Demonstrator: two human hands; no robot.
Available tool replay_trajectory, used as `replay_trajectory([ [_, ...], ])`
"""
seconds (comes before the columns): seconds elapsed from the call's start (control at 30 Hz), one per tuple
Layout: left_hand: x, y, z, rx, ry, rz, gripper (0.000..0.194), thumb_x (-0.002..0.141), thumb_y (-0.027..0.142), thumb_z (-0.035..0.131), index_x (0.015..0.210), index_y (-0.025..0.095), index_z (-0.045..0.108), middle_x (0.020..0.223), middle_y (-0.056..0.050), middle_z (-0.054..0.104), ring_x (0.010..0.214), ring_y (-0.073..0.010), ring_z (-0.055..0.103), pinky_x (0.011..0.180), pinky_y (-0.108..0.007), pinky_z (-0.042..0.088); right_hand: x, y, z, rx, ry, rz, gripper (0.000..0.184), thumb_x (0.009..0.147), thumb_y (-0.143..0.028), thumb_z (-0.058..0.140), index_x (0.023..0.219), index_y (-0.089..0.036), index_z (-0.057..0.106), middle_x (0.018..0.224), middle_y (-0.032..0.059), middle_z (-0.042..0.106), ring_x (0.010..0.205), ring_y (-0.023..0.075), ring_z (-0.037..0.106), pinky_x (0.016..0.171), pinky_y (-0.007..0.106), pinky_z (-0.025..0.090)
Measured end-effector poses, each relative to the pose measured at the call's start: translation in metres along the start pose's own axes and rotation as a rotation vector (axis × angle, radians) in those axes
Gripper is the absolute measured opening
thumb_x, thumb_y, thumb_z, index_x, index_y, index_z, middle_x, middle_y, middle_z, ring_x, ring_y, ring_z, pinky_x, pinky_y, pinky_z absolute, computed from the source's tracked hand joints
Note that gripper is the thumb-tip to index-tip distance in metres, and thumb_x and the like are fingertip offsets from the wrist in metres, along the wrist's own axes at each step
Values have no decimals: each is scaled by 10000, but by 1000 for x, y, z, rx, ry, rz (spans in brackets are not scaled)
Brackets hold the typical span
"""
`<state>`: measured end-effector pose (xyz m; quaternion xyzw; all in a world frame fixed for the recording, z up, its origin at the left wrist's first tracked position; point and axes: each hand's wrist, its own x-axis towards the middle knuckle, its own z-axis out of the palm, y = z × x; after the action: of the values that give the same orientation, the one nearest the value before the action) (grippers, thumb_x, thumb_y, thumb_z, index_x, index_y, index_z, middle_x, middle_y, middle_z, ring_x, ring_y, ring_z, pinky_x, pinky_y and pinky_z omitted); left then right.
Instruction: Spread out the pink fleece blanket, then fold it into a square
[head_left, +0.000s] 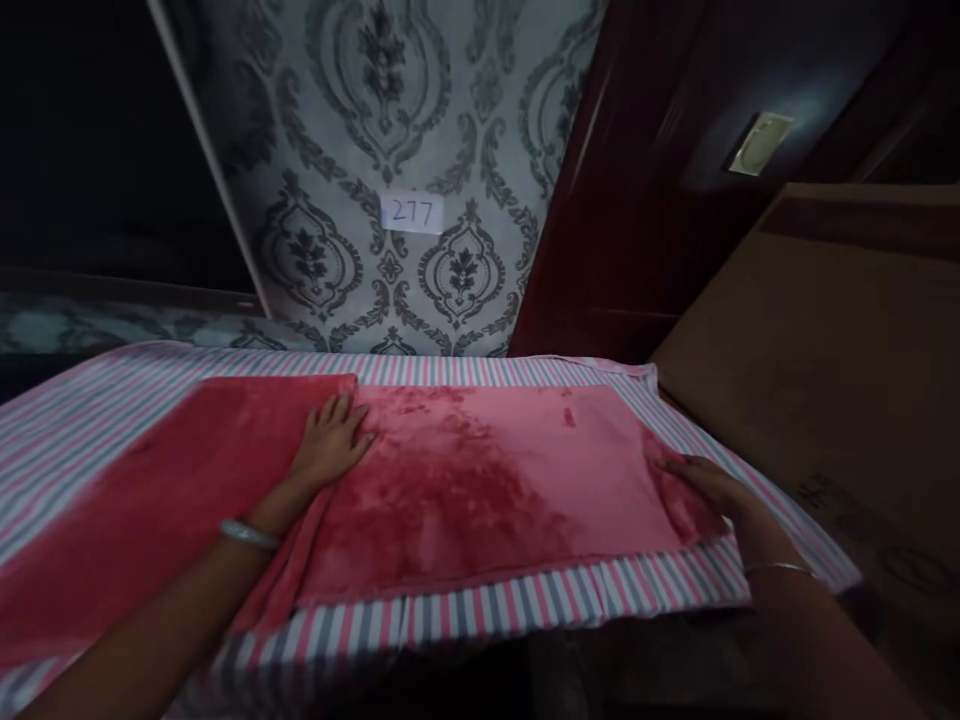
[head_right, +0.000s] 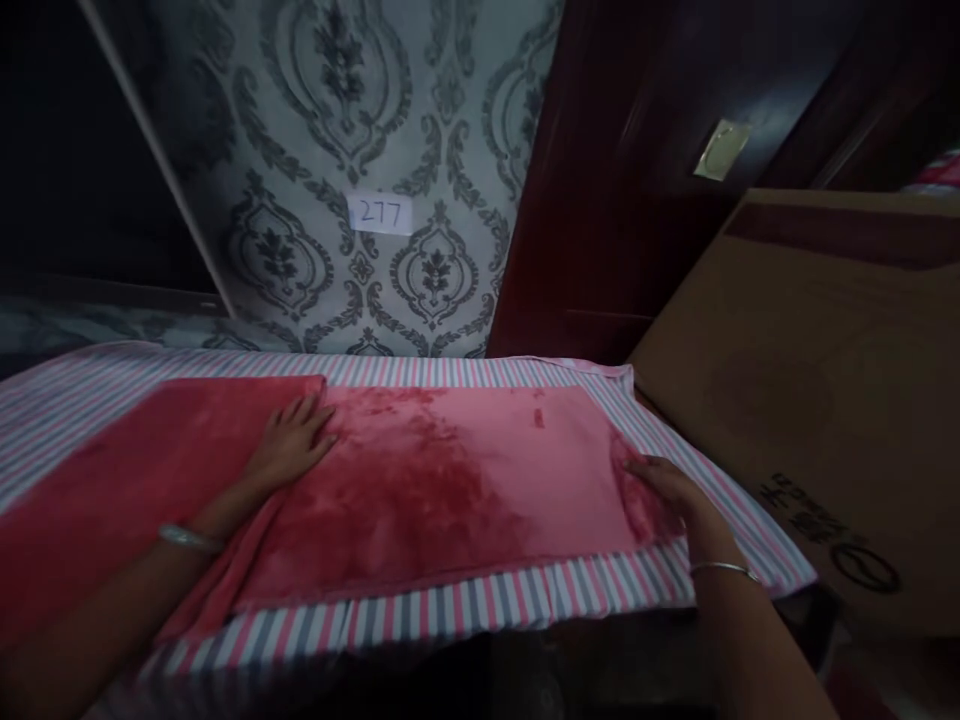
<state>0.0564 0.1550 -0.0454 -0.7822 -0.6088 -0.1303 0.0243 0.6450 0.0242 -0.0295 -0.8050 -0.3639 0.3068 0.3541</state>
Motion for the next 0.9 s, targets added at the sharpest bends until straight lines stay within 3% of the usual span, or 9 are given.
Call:
replay_trajectory([
  [0.1,-5,2,-2,0,59,55,528,928,425,492,1393,189,575,1595,-144,392,1460,-339,340,1192,-512,235,-9,-37,16,183,-85,27,109,793,-301,655,736,-218,613,636,97,700,517,225,649,519,333,540],
  [0.17,-6,2,-2,14,83,82,510,936,377,468,1379,149,575,1577,-176,407,1453,-337,352,1177,-494,266,-20,-69,36,251,-119,-46,80,790,-286,633,800,-207,627,667,91,710,528,216,647,541,325,538],
  [0.23,-6,1,-2,15,97,88,500,932,362,466,1364,136,577,1563,-193,419,1441,-339,367,1156,-484,302,-35,-101,65,156,-150,-213,196,804,-307,614,939,-179,675,798,106,751,641,237,695,626,340,565],
  [0.33,-5,-1,-2,-10,108,95,483,927,354,469,1344,140,586,1523,-199,464,1406,-343,411,1132,-486,332,-66,-137,122,-130,-96,-537,434,799,-254,593,1218,-171,668,1132,100,750,1001,272,707,887,366,551],
  [0.4,-4,-2,-2,-16,113,109,490,930,342,459,1352,125,580,1496,-204,492,1393,-344,425,1125,-483,343,-92,-149,166,-300,-112,-676,551,783,-183,573,1332,-161,622,1266,99,704,1140,277,659,991,365,502],
  [0.47,-4,-3,-1,-14,116,116,499,929,330,451,1361,112,574,1471,-207,517,1393,-345,427,1125,-482,346,-118,-150,206,-475,-220,-776,564,832,-174,540,1394,-154,585,1321,105,674,1182,284,640,992,360,499],
  [0.57,-4,-4,0,-8,105,111,495,926,320,446,1356,114,580,1442,-201,549,1383,-346,438,1130,-488,340,-153,-141,246,-536,-264,-787,628,818,-125,547,1447,-143,538,1375,138,632,1188,307,636,966,367,509],
  [0.7,-6,-2,-5,-50,119,121,459,911,286,454,1318,136,604,1421,-193,565,1370,-341,441,1127,-503,335,-184,-124,251,-622,-207,-742,722,832,-103,497,1546,-144,396,1372,197,608,1169,344,632,929,415,512],
  [0.9,7,26,-14,-514,-14,43,307,868,236,503,1089,142,695,1080,-147,716,1116,-289,624,1044,-433,427,-203,-89,239,-595,-85,-759,794,791,-162,552,1560,-175,354,1352,169,605,1205,308,592,986,403,483],
])
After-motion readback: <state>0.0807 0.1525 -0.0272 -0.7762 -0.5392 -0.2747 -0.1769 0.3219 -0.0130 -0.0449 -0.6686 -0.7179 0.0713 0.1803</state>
